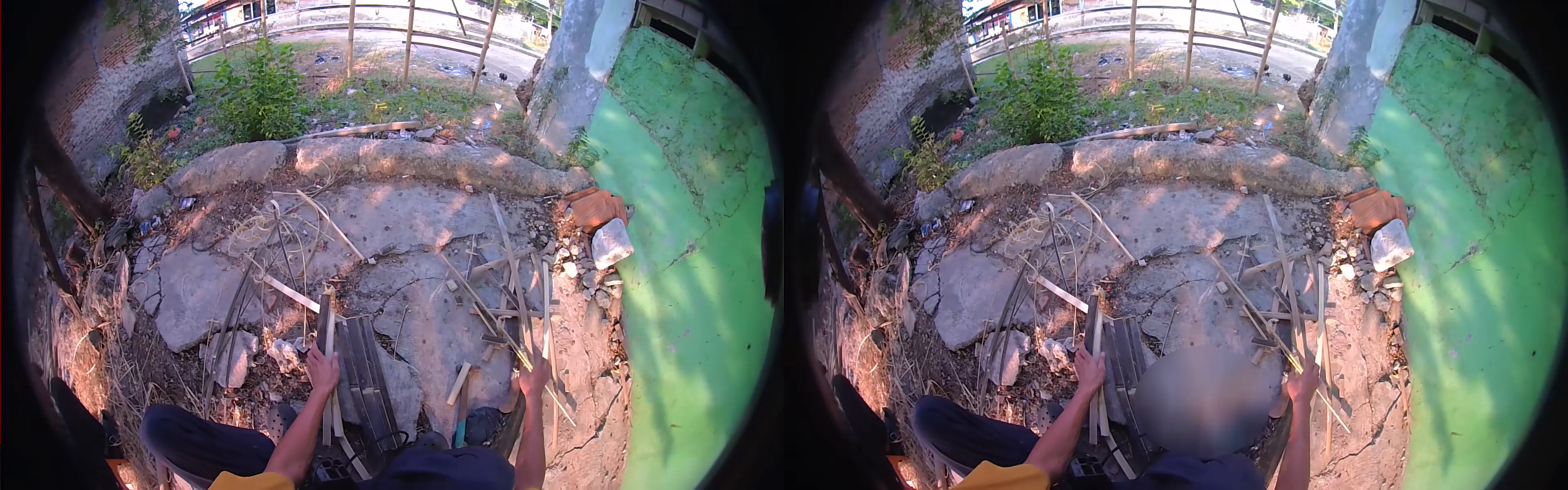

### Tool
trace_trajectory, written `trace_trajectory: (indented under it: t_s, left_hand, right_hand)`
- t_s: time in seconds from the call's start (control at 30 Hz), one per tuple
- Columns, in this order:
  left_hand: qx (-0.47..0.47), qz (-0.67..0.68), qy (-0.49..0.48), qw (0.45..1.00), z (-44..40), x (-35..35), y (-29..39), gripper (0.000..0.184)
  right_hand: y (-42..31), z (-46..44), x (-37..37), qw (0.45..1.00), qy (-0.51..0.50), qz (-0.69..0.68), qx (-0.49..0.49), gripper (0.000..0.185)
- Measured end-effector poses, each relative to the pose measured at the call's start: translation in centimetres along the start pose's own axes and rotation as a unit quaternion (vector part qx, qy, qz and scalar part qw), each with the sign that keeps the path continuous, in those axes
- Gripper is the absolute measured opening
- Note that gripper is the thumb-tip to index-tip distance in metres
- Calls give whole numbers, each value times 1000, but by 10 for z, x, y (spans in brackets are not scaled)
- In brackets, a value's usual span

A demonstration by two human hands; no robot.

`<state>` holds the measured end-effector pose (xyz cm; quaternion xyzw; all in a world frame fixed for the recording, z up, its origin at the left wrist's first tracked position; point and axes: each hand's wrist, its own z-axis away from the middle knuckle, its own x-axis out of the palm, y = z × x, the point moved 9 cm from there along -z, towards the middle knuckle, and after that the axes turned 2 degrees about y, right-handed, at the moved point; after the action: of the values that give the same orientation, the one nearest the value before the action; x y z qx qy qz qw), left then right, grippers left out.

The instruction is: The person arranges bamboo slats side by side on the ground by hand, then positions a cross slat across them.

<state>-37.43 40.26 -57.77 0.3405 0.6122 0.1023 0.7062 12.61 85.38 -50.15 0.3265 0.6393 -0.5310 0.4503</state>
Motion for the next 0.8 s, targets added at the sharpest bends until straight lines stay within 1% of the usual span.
trace_trajectory:
  t_s: [0.03, 0.07, 0.1, 0.13, 0.17, 0.2, 0.23, 0.27, 0.3, 0.37, 0.4, 0.47, 0.5, 0.57, 0.63, 0.67, 0.73, 0.8]
  left_hand:
    - [2, 2, 0, 1000, 1, 0, -2, 84]
    - [2, 0, 2, 1000, 0, -1, -2, 83]
    - [2, -6, -4, 1000, 0, -1, -2, 83]
    - [8, -6, -1, 1000, 0, -1, -3, 82]
    - [13, -4, -1, 1000, -1, 0, -4, 81]
    - [-1, 6, -19, 1000, -2, 2, -6, 78]
    - [13, 15, -4, 1000, -1, -2, -1, 78]
    - [17, 13, -16, 1000, -1, 3, -2, 78]
    - [24, 7, -11, 1000, -1, 1, -3, 78]
    - [50, 14, 3, 999, -3, -3, 2, 80]
    - [48, 15, 4, 999, -1, -2, 0, 80]
    - [53, 3, 23, 998, -3, -1, 1, 80]
    - [49, 6, 33, 998, 0, -3, 3, 80]
    - [28, 16, 13, 999, 0, -6, 6, 82]
    - [14, 14, 5, 1000, -1, -2, -1, 85]
    - [8, 15, 3, 1000, -3, -2, -1, 85]
    - [5, 21, 6, 1000, -1, -1, -4, 85]
    - [9, 28, 27, 999, -1, -3, -6, 84]
  right_hand:
    - [-15, 13, 11, 998, -1, -61, -34, 77]
    - [-56, 35, 15, 991, -2, -122, -63, 74]
    - [-104, 61, 9, 995, -19, -49, -85, 73]
    - [-129, 81, 31, 987, -55, -46, -143, 74]
    - [-155, 104, 33, 984, -53, 0, -170, 67]
    - [-173, 123, 35, 978, -48, 44, -200, 61]
    - [-167, 129, 53, 978, -35, 41, -201, 57]
    - [-158, 130, 74, 977, -20, 37, -208, 53]
    - [-151, 133, 80, 979, -23, 40, -201, 53]
    - [-137, 128, 87, 987, -31, 1, -156, 42]
    - [-140, 131, 85, 987, -31, 2, -158, 42]
    - [-142, 133, 73, 991, -4, -33, -129, 35]
    - [-143, 136, 70, 990, -2, -34, -140, 35]
    - [-142, 135, 68, 989, -4, -89, -114, 35]
    - [-136, 125, 73, 988, -7, -114, -107, 40]
    - [-143, 123, 64, 989, -1, -104, -101, 48]
    - [-142, 116, 57, 987, 66, -71, -128, 60]
    - [-142, 112, 57, 992, 36, -55, -104, 71]
